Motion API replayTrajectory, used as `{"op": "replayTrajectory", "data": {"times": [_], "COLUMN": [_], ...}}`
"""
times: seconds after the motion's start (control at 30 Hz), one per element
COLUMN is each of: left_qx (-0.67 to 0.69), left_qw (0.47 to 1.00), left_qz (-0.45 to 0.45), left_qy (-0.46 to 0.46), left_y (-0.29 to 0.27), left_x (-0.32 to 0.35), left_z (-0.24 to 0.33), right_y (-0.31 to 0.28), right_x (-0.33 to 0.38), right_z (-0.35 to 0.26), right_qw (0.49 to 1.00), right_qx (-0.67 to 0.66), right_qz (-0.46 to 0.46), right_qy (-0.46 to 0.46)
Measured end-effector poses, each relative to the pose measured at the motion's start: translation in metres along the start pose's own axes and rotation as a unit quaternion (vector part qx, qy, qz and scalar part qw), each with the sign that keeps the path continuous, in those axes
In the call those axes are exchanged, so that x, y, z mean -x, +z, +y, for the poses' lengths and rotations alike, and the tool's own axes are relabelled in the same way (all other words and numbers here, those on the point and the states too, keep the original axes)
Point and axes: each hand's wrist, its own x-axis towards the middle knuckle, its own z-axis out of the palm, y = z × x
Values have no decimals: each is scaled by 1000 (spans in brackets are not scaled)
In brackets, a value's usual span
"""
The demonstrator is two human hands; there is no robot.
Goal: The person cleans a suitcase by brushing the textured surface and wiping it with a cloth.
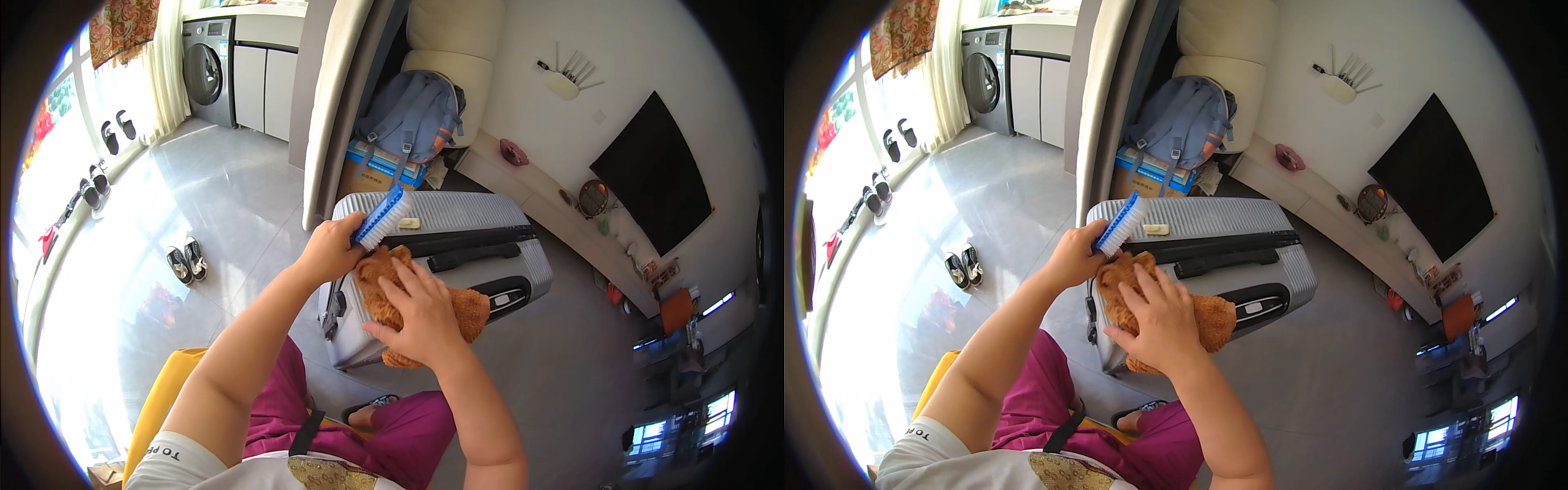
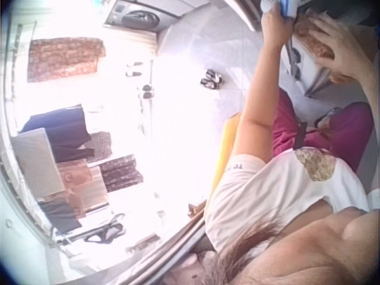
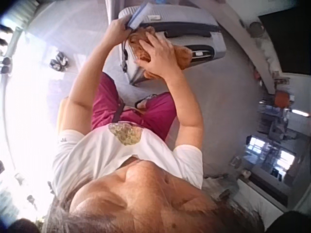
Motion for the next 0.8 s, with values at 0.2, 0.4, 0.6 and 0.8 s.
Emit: {"op": "replayTrajectory", "data": {"times": [0.2,0.4,0.6,0.8], "left_qx": [13,37,47,23], "left_qw": [1000,998,995,992], "left_qz": [-25,-39,-88,-114], "left_qy": [12,19,25,57], "left_y": [2,8,6,7], "left_x": [-3,-3,-17,-18], "left_z": [0,4,-9,1], "right_y": [-2,-17,-4,28], "right_x": [30,39,-25,18], "right_z": [-8,-15,-31,-33], "right_qw": [987,964,985,959], "right_qx": [3,27,118,234], "right_qz": [43,-23,-48,-54], "right_qy": [-158,-263,-113,-151]}}
